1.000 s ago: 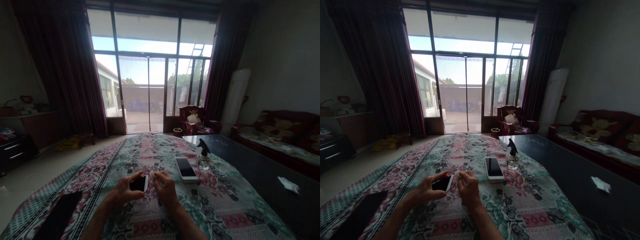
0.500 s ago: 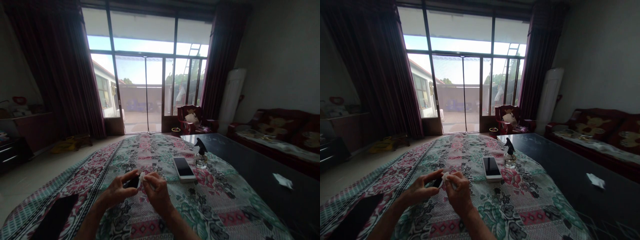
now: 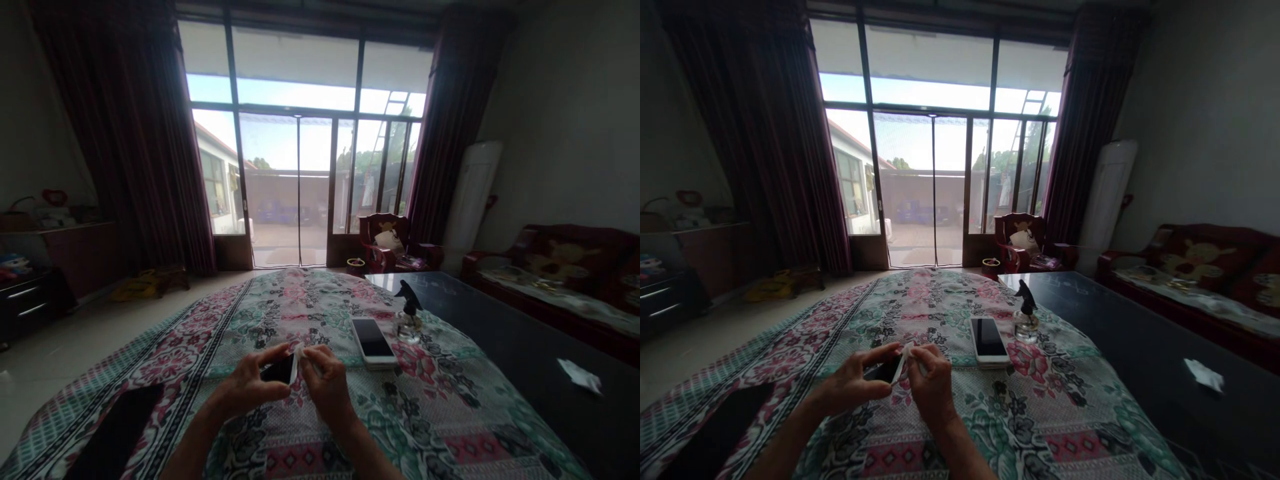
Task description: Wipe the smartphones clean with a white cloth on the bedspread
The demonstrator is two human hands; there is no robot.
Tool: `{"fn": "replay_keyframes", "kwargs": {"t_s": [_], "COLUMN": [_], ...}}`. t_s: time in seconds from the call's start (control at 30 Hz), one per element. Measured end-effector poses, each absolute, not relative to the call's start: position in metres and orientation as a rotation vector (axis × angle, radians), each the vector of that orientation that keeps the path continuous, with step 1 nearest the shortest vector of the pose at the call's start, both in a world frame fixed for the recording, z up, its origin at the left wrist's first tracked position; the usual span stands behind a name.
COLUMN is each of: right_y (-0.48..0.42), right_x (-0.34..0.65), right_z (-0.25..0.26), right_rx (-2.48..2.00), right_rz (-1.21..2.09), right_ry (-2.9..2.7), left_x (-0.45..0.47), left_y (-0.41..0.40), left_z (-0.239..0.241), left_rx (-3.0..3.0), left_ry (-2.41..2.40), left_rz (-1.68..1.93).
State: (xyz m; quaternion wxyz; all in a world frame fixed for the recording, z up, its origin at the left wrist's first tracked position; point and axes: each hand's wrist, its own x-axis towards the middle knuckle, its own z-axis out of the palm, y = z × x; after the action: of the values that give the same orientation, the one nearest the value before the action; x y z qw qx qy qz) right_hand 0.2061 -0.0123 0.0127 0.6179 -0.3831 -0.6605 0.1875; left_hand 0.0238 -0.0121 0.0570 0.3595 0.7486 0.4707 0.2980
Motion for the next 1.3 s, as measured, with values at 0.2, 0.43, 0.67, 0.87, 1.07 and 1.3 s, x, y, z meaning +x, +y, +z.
{"fn": "replay_keyframes", "kwargs": {"t_s": [0.2,0.43,0.67,0.87,1.07,1.3], "right_y": [-0.025,-0.024,-0.01,-0.022,-0.026,-0.012], "right_x": [0.194,0.193,0.208,0.194,0.192,0.205], "right_z": [0.019,0.021,0.007,0.016,0.02,0.011], "right_rx": [-0.833,-0.859,-0.952,-0.874,-0.868,-0.936], "right_rz": [0.442,0.501,0.512,0.518,0.545,0.548], "right_ry": [-1.593,-1.579,-1.495,-1.571,-1.589,-1.526], "left_x": [0.01,0.009,0.03,0.012,0.01,0.03], "left_y": [-0.004,-0.003,-0.013,-0.007,-0.006,-0.016], "left_z": [0.051,0.048,0.052,0.05,0.049,0.059], "left_rx": [1.885,1.915,2.008,1.953,1.926,2.014], "left_ry": [1.277,1.281,1.235,1.293,1.309,1.323], "left_rz": [0.853,0.857,0.774,0.839,0.875,0.78]}}
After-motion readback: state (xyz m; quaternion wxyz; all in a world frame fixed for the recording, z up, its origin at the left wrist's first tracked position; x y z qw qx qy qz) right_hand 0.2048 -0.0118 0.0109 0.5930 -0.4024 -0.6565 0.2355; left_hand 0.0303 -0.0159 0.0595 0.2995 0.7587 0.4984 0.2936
